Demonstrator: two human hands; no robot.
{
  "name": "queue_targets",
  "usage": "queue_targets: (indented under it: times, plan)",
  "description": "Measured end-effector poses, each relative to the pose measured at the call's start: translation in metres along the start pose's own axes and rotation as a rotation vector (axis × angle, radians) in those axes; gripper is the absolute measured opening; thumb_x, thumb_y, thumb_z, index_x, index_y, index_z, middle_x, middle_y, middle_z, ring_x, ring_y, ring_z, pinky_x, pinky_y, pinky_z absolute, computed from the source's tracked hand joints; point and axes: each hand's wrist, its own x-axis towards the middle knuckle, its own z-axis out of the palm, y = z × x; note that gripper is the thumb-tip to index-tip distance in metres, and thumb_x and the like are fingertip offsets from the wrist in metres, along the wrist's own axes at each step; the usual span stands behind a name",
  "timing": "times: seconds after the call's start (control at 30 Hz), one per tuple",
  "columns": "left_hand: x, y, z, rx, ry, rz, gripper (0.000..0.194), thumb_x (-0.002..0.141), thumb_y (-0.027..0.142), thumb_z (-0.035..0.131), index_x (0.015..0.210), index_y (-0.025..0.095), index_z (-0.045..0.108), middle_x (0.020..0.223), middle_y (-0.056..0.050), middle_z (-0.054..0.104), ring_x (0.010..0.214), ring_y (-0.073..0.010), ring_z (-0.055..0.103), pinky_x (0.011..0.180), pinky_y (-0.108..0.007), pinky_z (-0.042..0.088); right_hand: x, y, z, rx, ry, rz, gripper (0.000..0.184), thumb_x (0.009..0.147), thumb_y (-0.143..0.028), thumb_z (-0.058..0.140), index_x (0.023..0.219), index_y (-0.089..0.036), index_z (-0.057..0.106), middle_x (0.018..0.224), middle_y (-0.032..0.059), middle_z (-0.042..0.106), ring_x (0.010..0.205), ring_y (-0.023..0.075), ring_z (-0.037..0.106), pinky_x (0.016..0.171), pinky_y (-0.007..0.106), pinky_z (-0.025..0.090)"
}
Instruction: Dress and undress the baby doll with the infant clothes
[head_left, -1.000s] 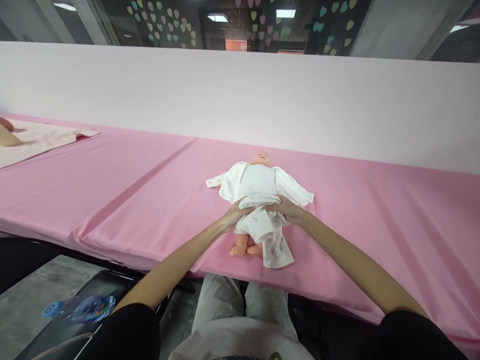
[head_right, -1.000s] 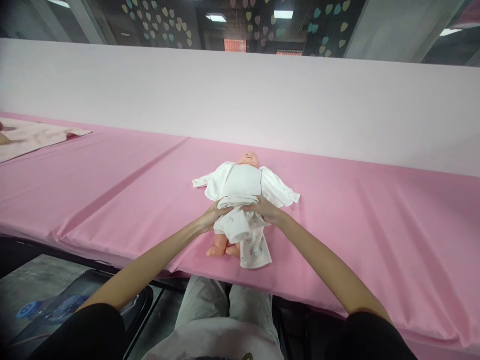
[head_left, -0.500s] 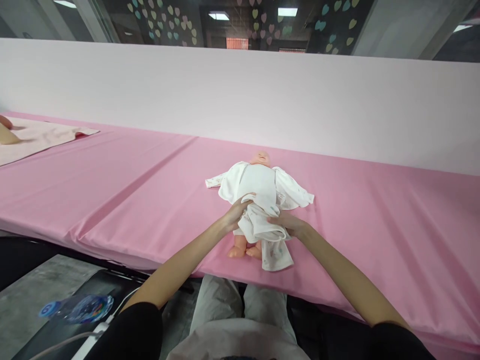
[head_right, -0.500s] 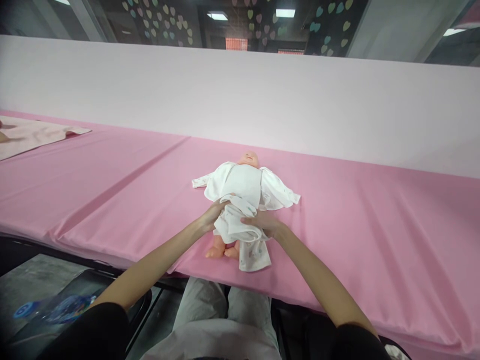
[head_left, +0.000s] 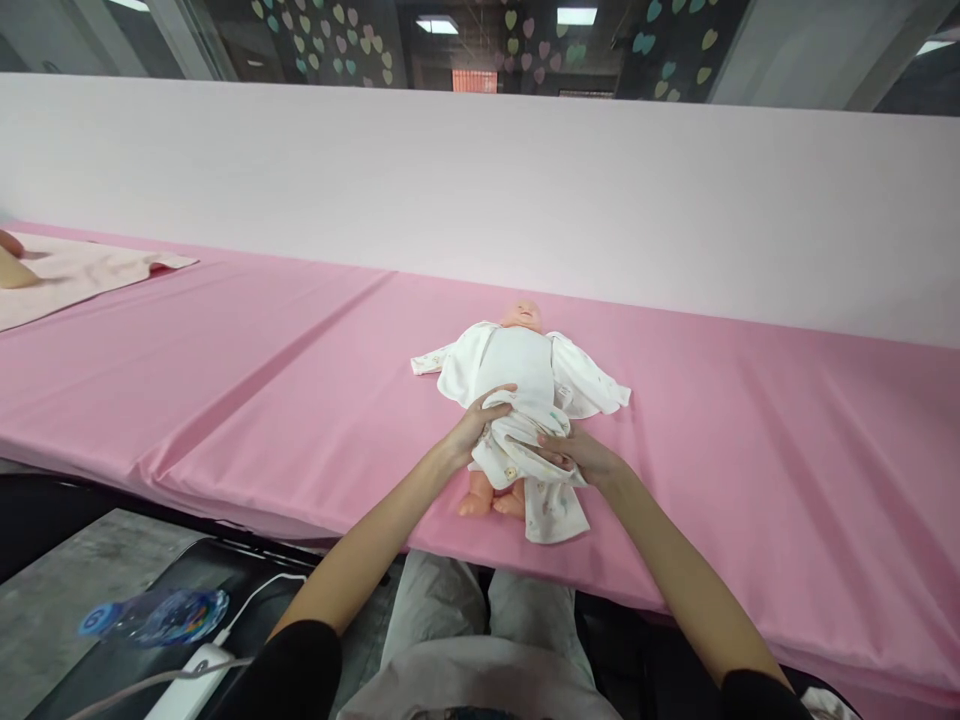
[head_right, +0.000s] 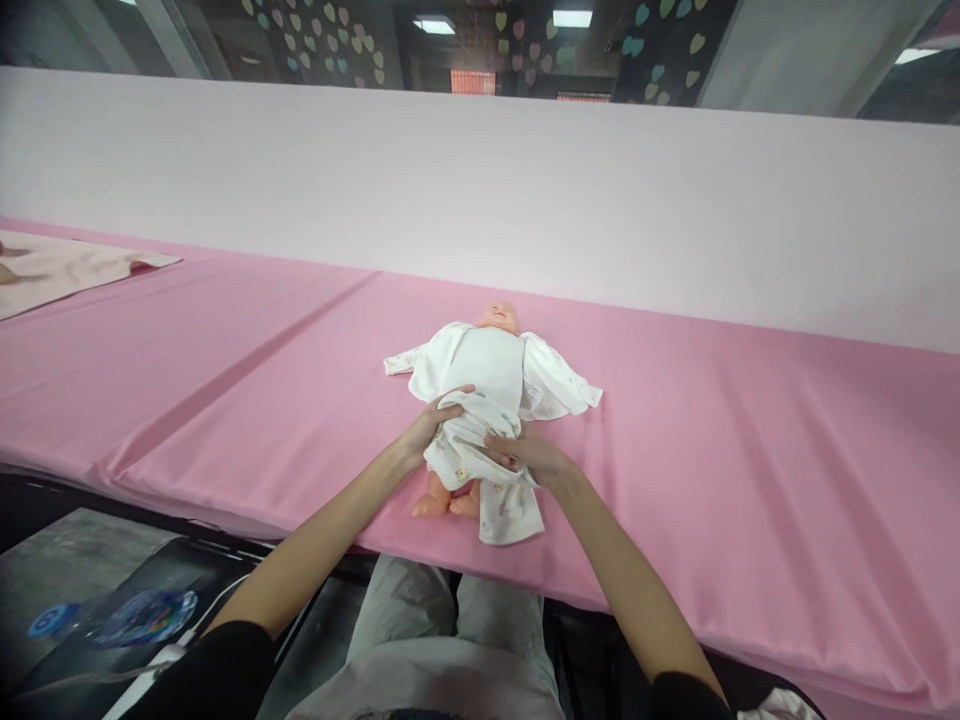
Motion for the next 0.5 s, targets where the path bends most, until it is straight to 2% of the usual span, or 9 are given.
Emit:
queue_targets:
  times: [0.1, 0.17, 0.23, 0.3, 0.37, 0.43, 0.5]
  plan:
    - [-0.007, -0.002, -0.006, 0.084, -0.123, -0.008, 0.048, 0.066, 0.023, 0.065, 0.113, 0.02, 0.056, 0.096, -0.004, 0.066, 0.088, -0.02, 0.061, 0.08, -0.03, 0.045, -0.013, -0.009, -0.011, -0.092, -0.035, -0.029, 0.044, 0.056, -0.031, 0.079, 0.092, -0.018, 0.056, 0.058, -0.0072, 0.048, 0.047, 0.0049, 0.037, 0.044, 0.019, 0.029]
    - [-0.018, 0.0, -0.02, 0.263, -0.23, 0.056, 0.046, 0.071, 0.019, 0.058, 0.116, 0.022, 0.054, 0.105, -0.005, 0.064, 0.1, -0.0219, 0.057, 0.087, -0.033, 0.042, -0.029, -0.02, -0.02, -0.221, 0.051, -0.036, 0.05, 0.058, -0.024, 0.075, 0.102, -0.02, 0.054, 0.076, -0.0031, 0.057, 0.062, 0.0094, 0.049, 0.053, 0.021, 0.038]
    - [-0.03, 0.002, -0.04, 0.518, -0.24, 0.222, 0.048, 0.071, 0.013, 0.052, 0.117, 0.024, 0.054, 0.113, -0.005, 0.061, 0.111, -0.0225, 0.051, 0.098, -0.037, 0.036, -0.05, -0.034, -0.027, -0.421, 0.207, -0.072, 0.039, 0.062, -0.019, 0.067, 0.099, -0.02, 0.053, 0.086, -0.0009, 0.059, 0.072, 0.0132, 0.054, 0.06, 0.024, 0.042]
    - [-0.041, -0.001, -0.058, 0.857, -0.156, 0.432, 0.049, 0.071, 0.009, 0.048, 0.117, 0.025, 0.055, 0.122, -0.005, 0.056, 0.119, -0.0228, 0.045, 0.105, -0.04, 0.028, -0.071, -0.049, -0.031, -0.663, 0.35, -0.109, 0.031, 0.066, -0.017, 0.059, 0.096, -0.021, 0.054, 0.089, 0.0006, 0.06, 0.079, 0.0164, 0.056, 0.065, 0.026, 0.043]
    - [-0.049, -0.008, -0.068, 1.166, -0.173, 0.55, 0.052, 0.072, 0.008, 0.047, 0.119, 0.027, 0.055, 0.132, -0.004, 0.049, 0.127, -0.0244, 0.036, 0.109, -0.045, 0.021, -0.087, -0.063, -0.03, -0.874, 0.413, -0.089, 0.032, 0.068, -0.019, 0.055, 0.1, -0.023, 0.055, 0.091, 0.002, 0.062, 0.079, 0.0188, 0.058, 0.064, 0.027, 0.044]
    - [-0.052, -0.017, -0.069, 1.355, -0.302, 0.583, 0.052, 0.074, 0.009, 0.048, 0.121, 0.029, 0.055, 0.139, -0.003, 0.042, 0.132, -0.0253, 0.029, 0.111, -0.048, 0.015, -0.095, -0.074, -0.024, -1.021, 0.377, -0.039, 0.034, 0.069, -0.018, 0.052, 0.102, -0.025, 0.056, 0.089, 0.0018, 0.064, 0.074, 0.0191, 0.059, 0.059, 0.027, 0.043]
    - [-0.048, -0.023, -0.064, 1.4, -0.456, 0.581, 0.048, 0.078, 0.011, 0.048, 0.122, 0.03, 0.055, 0.14, -0.004, 0.04, 0.133, -0.025, 0.029, 0.112, -0.048, 0.012, -0.096, -0.084, -0.013, -1.113, 0.247, 0.001, 0.031, 0.066, -0.012, 0.048, 0.092, -0.026, 0.059, 0.081, 0.0002, 0.064, 0.067, 0.0172, 0.059, 0.055, 0.025, 0.04]
